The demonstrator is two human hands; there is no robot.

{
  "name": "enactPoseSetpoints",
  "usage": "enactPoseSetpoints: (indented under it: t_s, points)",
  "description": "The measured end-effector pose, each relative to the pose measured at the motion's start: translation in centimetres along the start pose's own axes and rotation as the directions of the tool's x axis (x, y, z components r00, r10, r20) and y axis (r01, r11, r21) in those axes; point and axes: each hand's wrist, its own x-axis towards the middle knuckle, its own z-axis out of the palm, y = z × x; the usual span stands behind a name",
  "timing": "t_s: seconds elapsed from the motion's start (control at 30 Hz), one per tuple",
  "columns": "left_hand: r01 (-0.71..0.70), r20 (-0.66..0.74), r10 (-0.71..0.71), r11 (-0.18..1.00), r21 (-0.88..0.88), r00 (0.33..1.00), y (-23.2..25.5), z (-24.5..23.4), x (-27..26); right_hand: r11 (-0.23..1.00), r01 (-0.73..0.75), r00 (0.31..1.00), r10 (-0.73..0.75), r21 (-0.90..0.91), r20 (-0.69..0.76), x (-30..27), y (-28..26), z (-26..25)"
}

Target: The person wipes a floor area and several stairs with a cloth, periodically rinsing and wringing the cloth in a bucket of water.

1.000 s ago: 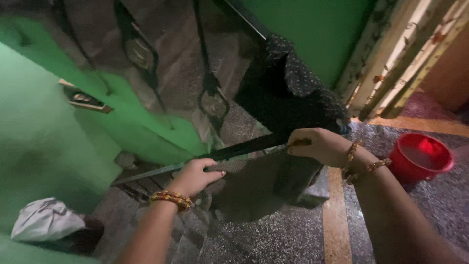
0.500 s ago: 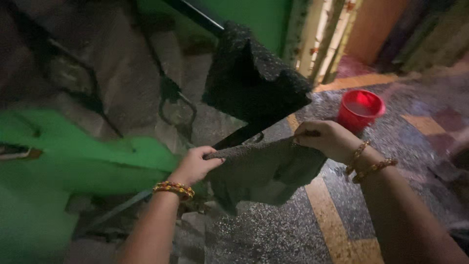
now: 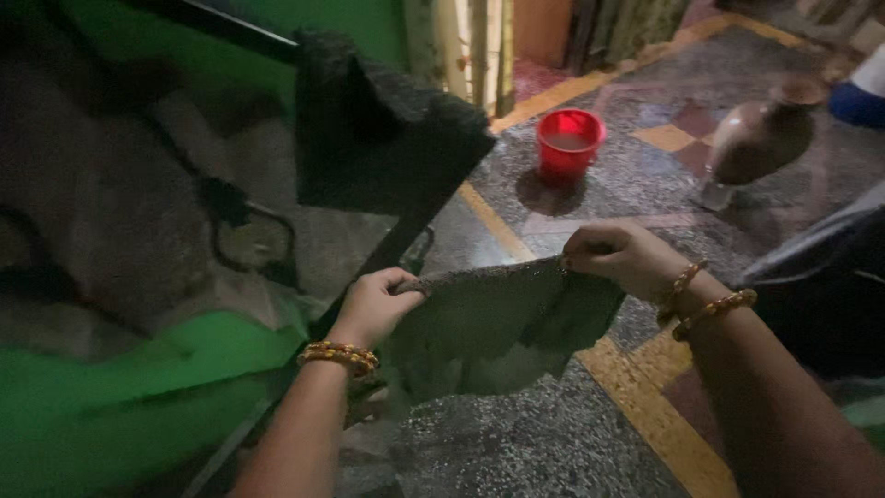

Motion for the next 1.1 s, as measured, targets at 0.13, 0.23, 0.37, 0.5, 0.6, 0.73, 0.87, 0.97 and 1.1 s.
enactPoseSetpoints:
  t_s: [0.13,0.23,0.37,0.5,0.6,0.73,0.87,0.97,1.1]
  points:
    - [-0.029,0.011,0.029,0.999,-0.015,1.0,1.9,2.1,1.1,0.996,-0.074,0.996,0.072,-0.052,-0.046,-1.2,3.3,-0.6]
    - [-0.01,0.013,0.011,0.999,-0.032,1.0,2.2,4.2,2.8,0.988,-0.15,0.989,0.15,0.02,-0.015,-1.5,5.6,-1.1]
    - [-0.134,-0.044,0.131,0.989,-0.059,0.99,1.3,7.8,5.2,0.976,-0.209,0.977,0.211,0.056,-0.03,-2.4,7.8,-1.8]
    - [-0.146,-0.014,0.146,0.979,-0.142,0.989,0.3,11.0,7.4,0.98,-0.186,0.978,0.192,0.074,-0.082,-3.7,9.4,-2.3]
    - [-0.169,0.026,0.176,0.972,-0.163,0.984,0.0,12.8,9.1,0.954,-0.292,0.947,0.299,0.071,-0.115,-4.4,10.7,-2.0]
    - [-0.151,0.068,0.164,0.975,-0.163,0.984,-0.3,14.5,11.7,0.937,-0.323,0.927,0.341,0.13,-0.155,-4.9,12.8,-1.0]
    - [-0.181,0.176,0.227,0.953,-0.244,0.958,-1.9,16.4,13.9,0.918,-0.382,0.895,0.396,0.107,-0.203,-6.1,14.4,1.0]
    - [-0.149,0.239,0.228,0.94,-0.308,0.944,-2.8,17.1,15.2,0.867,-0.403,0.865,0.466,0.294,-0.187,-6.7,14.8,3.1]
    - [-0.143,0.363,0.235,0.954,-0.262,0.902,-3.6,17.5,16.3,0.872,-0.456,0.845,0.487,0.178,-0.219,-7.1,15.1,5.4]
